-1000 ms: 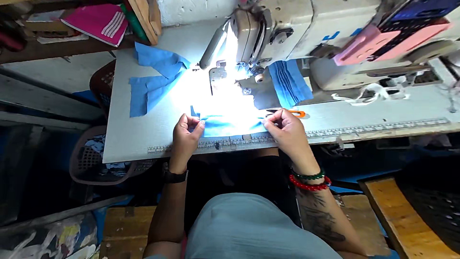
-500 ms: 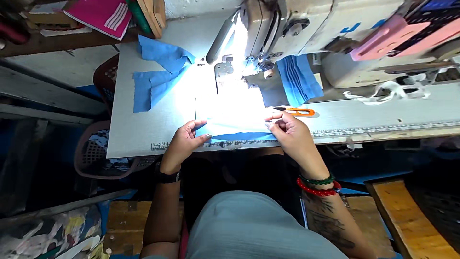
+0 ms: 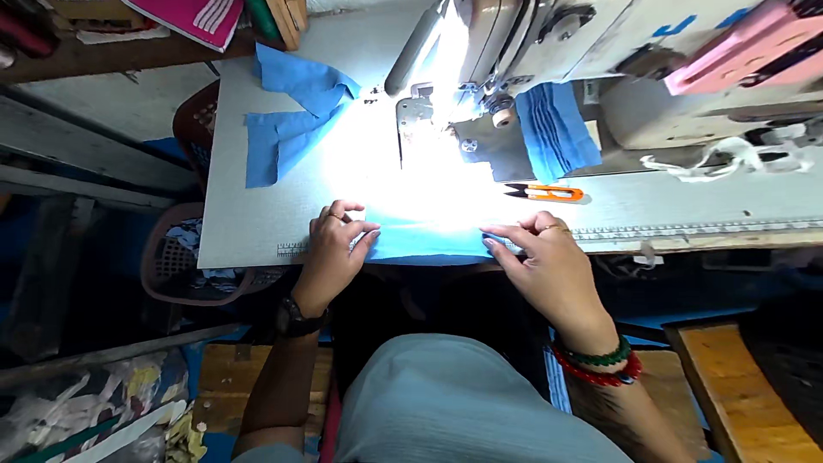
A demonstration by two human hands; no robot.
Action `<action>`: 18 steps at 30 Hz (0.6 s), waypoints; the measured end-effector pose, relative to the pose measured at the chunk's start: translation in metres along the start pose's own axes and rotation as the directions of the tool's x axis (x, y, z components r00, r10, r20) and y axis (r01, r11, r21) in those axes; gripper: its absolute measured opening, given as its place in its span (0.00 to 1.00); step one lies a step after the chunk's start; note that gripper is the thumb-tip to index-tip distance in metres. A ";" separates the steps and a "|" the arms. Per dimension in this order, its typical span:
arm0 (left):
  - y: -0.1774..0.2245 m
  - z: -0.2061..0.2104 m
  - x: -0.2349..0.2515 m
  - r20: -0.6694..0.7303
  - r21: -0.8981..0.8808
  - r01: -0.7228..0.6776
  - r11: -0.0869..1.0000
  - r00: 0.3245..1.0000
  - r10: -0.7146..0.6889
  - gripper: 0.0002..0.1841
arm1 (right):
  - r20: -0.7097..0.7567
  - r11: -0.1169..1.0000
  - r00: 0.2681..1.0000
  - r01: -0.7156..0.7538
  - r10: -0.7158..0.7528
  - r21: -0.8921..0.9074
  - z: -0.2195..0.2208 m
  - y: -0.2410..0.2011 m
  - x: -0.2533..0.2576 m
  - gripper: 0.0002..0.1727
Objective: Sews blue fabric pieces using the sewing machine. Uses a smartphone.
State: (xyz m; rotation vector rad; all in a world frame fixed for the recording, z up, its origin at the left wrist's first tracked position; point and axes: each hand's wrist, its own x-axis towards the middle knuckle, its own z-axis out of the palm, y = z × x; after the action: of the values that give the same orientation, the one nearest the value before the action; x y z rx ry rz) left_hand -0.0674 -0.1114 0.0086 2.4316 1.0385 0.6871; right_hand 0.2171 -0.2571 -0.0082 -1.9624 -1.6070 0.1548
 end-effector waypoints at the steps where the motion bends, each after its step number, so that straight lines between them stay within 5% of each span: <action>1: -0.004 0.005 0.000 -0.001 -0.015 -0.036 0.999 0.999 0.036 0.09 | -0.009 1.000 1.000 0.022 -0.022 0.015 0.003 0.001 0.000 0.14; 18: -0.011 0.005 -0.023 0.088 0.028 -0.108 0.994 0.991 0.105 0.13 | 0.032 0.991 0.991 0.131 -0.132 0.042 0.004 0.020 -0.020 0.13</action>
State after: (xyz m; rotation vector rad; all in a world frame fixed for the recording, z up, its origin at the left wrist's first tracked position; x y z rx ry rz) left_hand -0.0849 -0.1226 -0.0075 2.5361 0.8990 0.5972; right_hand 0.2273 -0.2762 -0.0278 -1.8265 -1.7362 0.1684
